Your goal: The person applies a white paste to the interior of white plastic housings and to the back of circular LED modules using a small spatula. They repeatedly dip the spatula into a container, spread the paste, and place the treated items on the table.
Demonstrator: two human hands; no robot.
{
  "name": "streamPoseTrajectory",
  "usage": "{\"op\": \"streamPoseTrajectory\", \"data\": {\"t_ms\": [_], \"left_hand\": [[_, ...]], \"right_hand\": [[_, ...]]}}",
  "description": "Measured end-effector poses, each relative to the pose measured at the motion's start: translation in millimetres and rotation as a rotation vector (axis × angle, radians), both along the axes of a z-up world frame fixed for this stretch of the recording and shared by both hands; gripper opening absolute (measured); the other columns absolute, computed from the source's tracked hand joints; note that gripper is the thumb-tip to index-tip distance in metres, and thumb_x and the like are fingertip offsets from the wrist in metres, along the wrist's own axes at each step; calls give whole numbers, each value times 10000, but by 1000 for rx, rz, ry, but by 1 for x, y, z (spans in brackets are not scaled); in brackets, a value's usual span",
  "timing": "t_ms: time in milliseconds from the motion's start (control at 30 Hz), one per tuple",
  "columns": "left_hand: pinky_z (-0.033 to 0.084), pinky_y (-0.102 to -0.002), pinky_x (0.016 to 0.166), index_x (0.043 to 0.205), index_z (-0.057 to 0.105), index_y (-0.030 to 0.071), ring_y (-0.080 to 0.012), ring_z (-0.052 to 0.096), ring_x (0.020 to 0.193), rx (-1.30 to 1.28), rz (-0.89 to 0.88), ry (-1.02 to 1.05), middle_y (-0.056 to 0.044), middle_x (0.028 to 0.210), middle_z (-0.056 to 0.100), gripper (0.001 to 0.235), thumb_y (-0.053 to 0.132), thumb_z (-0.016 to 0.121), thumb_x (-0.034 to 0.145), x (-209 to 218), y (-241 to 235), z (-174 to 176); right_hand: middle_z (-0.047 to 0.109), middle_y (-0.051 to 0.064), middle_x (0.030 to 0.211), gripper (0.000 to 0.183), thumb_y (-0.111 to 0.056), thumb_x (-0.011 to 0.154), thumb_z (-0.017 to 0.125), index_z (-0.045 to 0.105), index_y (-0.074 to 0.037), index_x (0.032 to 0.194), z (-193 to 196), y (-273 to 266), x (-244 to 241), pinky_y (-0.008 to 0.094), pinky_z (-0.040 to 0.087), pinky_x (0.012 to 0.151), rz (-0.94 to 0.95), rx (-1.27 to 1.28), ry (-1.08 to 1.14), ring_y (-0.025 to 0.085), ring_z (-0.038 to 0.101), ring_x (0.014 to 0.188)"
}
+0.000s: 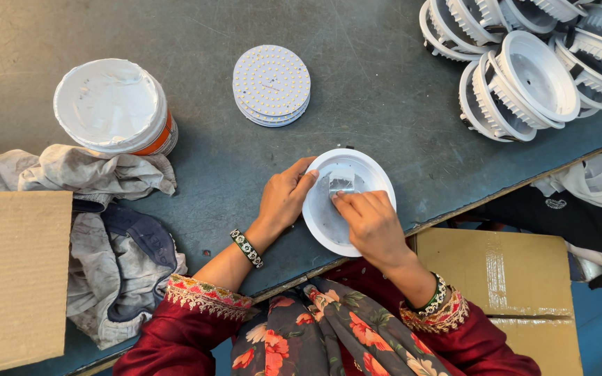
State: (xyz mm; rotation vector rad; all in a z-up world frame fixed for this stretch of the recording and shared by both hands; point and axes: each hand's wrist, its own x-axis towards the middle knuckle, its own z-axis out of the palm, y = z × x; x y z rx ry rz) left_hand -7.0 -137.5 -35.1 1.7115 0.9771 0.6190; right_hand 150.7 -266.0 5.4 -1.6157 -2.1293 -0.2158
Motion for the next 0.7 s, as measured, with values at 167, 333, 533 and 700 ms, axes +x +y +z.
{"op": "streamPoseTrajectory", "data": {"t_ms": [167, 333, 533, 700], "left_hand": [[549, -365, 663, 1310, 672, 172, -246, 756, 723, -19, 18, 13, -130, 826, 769, 414, 366, 508, 984, 1, -2, 2], [557, -363, 699, 1281, 684, 153, -247, 766, 786, 2, 16, -58, -131, 891, 782, 396, 362, 521, 986, -1, -1, -5], [591, -387, 720, 1299, 640, 151, -280, 771, 804, -93, -18, -136, -158, 924, 776, 394, 370, 525, 993, -7, 4, -4], [605, -369, 661, 1286, 618, 137, -249, 763, 707, 44, -90, -185, -132, 927, 777, 439, 461, 595, 989, -12, 2, 5]], "right_hand": [[714, 86, 1035, 303, 21, 827, 635, 719, 16, 1118, 7, -9, -11, 387, 470, 850, 38, -14, 19, 237, 663, 911], [712, 94, 1038, 322, 25, 816, 641, 716, 18, 1129, 7, -23, -19, 395, 475, 842, 67, -19, 19, 244, 661, 905], [734, 99, 1037, 399, 94, 775, 611, 747, -58, 1118, 45, -29, 8, 442, 457, 863, 36, 83, 74, 320, 645, 918], [725, 97, 1139, 249, 95, 1001, 706, 733, -64, 1190, 105, 0, 8, 326, 551, 853, -58, 190, 199, 241, 700, 974]]}}
